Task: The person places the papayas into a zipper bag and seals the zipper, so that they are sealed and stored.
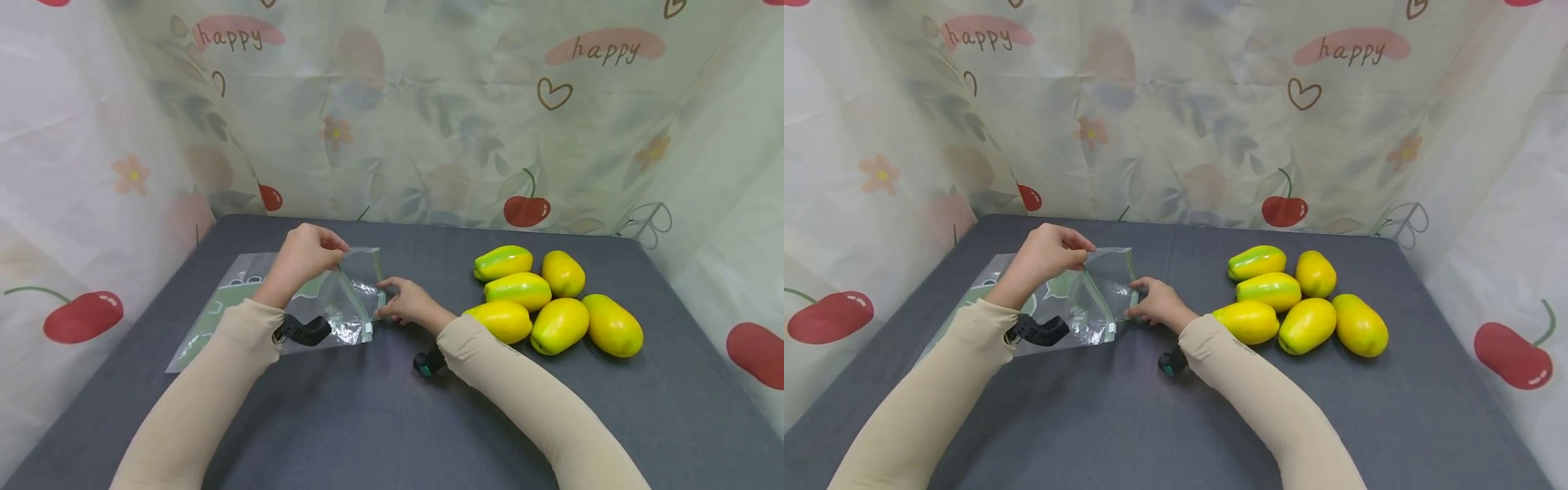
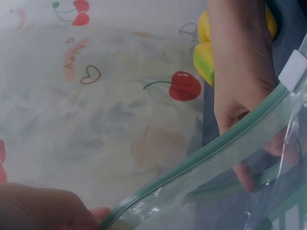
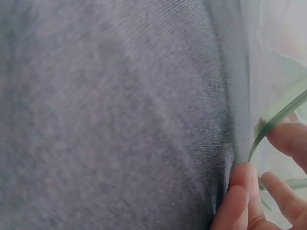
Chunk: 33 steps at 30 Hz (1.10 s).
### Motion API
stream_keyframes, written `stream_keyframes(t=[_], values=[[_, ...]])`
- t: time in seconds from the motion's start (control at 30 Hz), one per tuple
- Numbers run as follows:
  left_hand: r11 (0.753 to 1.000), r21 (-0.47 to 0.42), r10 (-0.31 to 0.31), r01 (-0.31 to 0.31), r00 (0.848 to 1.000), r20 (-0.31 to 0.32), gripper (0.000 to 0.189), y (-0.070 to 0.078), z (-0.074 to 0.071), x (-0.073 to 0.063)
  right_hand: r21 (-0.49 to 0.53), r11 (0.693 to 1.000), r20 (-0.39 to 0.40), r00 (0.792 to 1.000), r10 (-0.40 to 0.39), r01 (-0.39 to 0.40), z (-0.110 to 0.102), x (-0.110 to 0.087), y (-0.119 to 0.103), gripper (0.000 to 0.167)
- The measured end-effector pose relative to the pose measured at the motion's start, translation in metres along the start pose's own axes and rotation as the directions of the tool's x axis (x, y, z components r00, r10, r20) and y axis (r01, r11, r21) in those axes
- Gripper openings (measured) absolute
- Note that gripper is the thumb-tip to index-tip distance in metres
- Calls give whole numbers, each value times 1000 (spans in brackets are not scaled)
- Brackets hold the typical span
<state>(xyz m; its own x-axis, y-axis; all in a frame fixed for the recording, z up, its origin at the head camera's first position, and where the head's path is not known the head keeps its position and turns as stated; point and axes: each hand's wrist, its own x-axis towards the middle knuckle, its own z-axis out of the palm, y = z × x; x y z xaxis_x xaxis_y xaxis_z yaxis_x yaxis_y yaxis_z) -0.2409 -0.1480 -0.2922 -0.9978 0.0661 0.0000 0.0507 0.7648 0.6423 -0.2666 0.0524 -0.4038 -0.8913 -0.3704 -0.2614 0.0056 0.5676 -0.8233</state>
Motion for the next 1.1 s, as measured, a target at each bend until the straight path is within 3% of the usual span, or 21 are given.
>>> stream_keyframes(t=[0.57,1.1], values=[[999,-30,-14,13,1000,-22,22,5,0,1,158,987,-7,1000,-29,29,-26,-20,-13,58],[998,-54,-24,23,1000,-16,23,4,-2,1,147,977,-14,988,-157,157,-82,-63,-22,56]])
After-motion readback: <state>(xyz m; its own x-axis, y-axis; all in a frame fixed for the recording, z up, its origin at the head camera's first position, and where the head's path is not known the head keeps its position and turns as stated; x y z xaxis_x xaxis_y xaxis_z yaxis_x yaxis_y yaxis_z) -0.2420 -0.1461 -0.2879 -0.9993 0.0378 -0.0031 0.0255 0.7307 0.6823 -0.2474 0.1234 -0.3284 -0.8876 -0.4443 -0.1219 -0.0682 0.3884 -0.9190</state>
